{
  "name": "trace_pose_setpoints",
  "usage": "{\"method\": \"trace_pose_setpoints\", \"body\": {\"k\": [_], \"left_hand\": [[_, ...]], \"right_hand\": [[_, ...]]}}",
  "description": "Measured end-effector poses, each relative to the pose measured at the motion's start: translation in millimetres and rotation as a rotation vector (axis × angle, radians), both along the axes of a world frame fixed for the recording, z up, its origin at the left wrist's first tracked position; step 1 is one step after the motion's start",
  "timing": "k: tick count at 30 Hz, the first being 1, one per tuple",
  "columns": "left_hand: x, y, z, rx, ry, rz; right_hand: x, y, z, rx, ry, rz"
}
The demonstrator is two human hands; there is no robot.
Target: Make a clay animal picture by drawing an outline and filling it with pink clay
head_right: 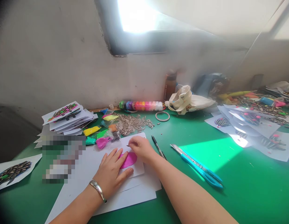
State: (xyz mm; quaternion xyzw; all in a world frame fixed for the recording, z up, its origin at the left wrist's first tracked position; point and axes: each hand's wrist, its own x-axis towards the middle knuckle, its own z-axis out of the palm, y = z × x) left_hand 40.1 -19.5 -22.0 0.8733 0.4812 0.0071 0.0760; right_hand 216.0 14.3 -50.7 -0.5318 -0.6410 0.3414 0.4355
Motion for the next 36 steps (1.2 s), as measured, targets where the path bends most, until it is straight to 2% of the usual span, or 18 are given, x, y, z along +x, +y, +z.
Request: {"method": "trace_pose_setpoints", "body": {"k": [18, 24, 29, 36], "left_hand": [[-17.2, 8.9, 5.5, -0.042, -0.022, -0.018], [-32.4, 14.8, 11.1, 0.081, -0.131, -0.032], [-36.5, 17.2, 13.9, 0.065, -0.093, -0.063], [-32.2, 16.2, 8.0, 0.023, -0.060, -0.072]], "right_hand": [[0.2, -4.7, 5.2, -0.002, -0.017, 0.006], [1.8, -5.4, 3.1, 0.009, -0.039, 0.015], [0.8, -6.3, 2.8, 0.065, -0.177, 0.045], [-3.9, -8.3, 5.5, 0.093, -0.304, 0.050]]}}
